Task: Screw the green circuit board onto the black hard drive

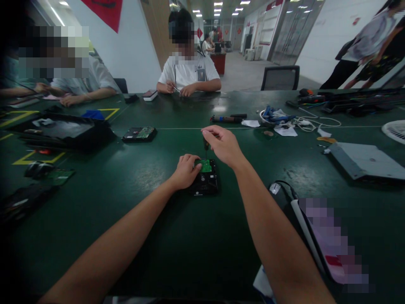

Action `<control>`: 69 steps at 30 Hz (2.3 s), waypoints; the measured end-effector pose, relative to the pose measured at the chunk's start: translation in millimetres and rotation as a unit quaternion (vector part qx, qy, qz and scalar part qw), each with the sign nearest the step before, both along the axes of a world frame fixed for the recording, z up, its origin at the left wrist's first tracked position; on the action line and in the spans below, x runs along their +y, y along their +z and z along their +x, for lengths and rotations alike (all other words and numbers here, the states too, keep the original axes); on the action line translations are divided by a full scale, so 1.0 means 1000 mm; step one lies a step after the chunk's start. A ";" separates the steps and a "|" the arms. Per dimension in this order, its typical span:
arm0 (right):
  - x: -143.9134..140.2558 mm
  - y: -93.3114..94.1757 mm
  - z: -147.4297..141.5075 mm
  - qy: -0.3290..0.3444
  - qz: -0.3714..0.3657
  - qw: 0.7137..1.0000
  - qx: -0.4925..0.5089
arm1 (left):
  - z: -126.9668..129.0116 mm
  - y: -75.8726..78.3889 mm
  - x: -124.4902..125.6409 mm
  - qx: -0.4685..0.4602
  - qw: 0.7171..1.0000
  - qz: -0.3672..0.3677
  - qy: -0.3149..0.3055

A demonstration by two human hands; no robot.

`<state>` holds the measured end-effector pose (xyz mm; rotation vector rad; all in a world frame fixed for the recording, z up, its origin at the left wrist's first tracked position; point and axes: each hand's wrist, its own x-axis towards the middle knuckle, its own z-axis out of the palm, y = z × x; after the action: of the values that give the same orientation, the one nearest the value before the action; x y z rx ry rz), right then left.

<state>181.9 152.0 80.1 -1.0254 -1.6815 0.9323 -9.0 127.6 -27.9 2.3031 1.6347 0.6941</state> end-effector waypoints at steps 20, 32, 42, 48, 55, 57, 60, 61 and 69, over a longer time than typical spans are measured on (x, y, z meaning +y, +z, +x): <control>0.000 0.001 0.001 0.022 0.002 1.000 -0.020 | -0.001 -0.001 0.000 0.002 1.000 -0.004 0.001; 0.002 -0.001 0.002 0.015 -0.015 1.000 0.010 | 0.000 -0.001 0.000 0.001 1.000 0.007 -0.001; 0.000 0.002 0.000 -0.011 -0.012 1.000 -0.018 | 0.000 0.001 -0.001 0.001 1.000 0.001 0.001; -0.003 0.004 0.003 -0.054 -0.014 0.997 -0.052 | 0.000 0.001 0.000 0.001 1.000 -0.005 0.003; -0.002 0.002 0.000 0.037 -0.049 0.998 0.014 | -0.001 0.001 -0.001 0.003 1.000 -0.003 -0.002; -0.002 0.002 -0.002 0.051 -0.068 0.996 0.034 | -0.001 0.002 -0.001 0.003 1.000 -0.002 0.000; -0.003 0.002 -0.002 0.052 -0.061 0.997 0.018 | 0.000 0.001 -0.001 0.005 1.000 -0.001 0.001; -0.003 0.002 -0.001 0.044 -0.049 0.998 0.001 | 0.000 0.001 -0.001 0.006 1.000 0.000 0.001; 0.001 -0.003 0.002 -0.021 -0.033 0.999 -0.024 | 0.001 0.002 -0.001 0.004 1.000 -0.006 0.001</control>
<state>184.2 153.2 76.7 -1.1321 -1.6713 0.9484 -8.3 127.0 -25.9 2.2993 1.6393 0.6761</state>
